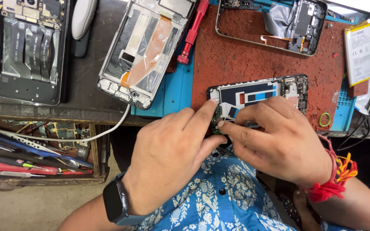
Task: The person is repairing a mobile phone by hand using tweezers to manipulate small internal components and applying glue from a tube to the frame.
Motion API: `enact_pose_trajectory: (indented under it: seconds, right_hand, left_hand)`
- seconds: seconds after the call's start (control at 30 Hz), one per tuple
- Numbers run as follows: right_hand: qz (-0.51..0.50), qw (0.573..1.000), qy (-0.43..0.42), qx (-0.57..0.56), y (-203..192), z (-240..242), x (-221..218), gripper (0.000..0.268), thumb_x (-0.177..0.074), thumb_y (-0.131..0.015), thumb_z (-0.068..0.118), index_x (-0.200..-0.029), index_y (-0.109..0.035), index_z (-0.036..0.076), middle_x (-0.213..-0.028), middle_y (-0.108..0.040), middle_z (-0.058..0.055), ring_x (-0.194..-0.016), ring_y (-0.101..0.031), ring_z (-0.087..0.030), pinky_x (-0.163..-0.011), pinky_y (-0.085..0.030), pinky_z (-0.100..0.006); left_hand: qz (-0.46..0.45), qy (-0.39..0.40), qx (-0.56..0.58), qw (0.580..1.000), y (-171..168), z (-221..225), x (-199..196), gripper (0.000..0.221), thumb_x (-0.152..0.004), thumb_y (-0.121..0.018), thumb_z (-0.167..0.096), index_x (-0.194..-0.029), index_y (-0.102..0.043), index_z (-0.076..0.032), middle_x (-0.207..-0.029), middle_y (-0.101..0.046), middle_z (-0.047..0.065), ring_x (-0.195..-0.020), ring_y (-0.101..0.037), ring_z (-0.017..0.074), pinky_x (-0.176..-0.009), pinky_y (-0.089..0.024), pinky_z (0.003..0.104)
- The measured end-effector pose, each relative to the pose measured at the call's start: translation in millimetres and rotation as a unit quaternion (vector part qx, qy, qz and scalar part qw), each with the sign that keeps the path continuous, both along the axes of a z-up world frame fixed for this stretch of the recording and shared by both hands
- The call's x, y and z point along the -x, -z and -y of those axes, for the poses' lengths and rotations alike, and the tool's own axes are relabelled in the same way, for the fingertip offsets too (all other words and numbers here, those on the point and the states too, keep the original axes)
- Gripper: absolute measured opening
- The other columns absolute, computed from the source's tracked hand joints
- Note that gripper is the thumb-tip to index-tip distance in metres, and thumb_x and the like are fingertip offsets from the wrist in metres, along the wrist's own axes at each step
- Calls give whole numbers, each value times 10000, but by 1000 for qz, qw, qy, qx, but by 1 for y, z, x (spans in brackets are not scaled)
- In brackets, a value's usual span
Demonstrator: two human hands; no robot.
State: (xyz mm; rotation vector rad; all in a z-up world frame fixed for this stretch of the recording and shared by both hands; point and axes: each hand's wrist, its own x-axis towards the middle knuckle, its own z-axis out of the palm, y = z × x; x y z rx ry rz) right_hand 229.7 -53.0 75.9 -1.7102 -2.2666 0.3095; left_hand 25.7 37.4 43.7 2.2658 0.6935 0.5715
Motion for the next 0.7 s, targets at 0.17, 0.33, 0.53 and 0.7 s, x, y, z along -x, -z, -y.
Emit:
enact_pose_trajectory:
  seconds: [0.17, 0.33, 0.53, 0.7]
  right_hand:
    - [17, 1000, -10, -18, 3, 3, -3, 361, -747, -804, 126, -1105, -759, 153, -949, -641, -6, -829, -588, -246, -733, -498, -404]
    - [29, 998, -31, -53, 10, 6, -4, 368, -767, -828, 129, -1128, -750, 127, -977, -642, -20, -877, -605, -255, -784, -513, -409]
    - [12, 995, -23, -95, 8, 12, -14, 456, -771, -868, 241, -1181, -698, 142, -1135, -636, -75, -994, -591, -290, -869, -464, -455]
    - [67, 997, 42, -22, -11, 6, -33, 771, -692, -866, 404, -1330, -597, 66, -1386, -575, -200, -1343, -509, -422, -1114, -408, -538]
  left_hand:
    - [11, 6, 0, 1000, -1, 0, 1, 556, -867, -789, -320, -1307, -620, -26, -860, -598, 71, -740, -655, 243, -618, -512, 364]
    - [44, -68, 65, 995, -6, 13, 4, 444, -887, -805, -267, -1243, -658, -46, -878, -631, 77, -730, -666, 251, -615, -527, 346]
    - [66, -173, 255, 949, -6, 33, 4, 285, -857, -813, -173, -1093, -718, -46, -832, -680, 41, -591, -671, 118, -521, -543, 251]
    - [112, -190, 292, 931, -4, 38, 5, 325, -874, -787, -112, -1168, -688, -13, -943, -718, 59, -668, -712, 89, -584, -576, 223]
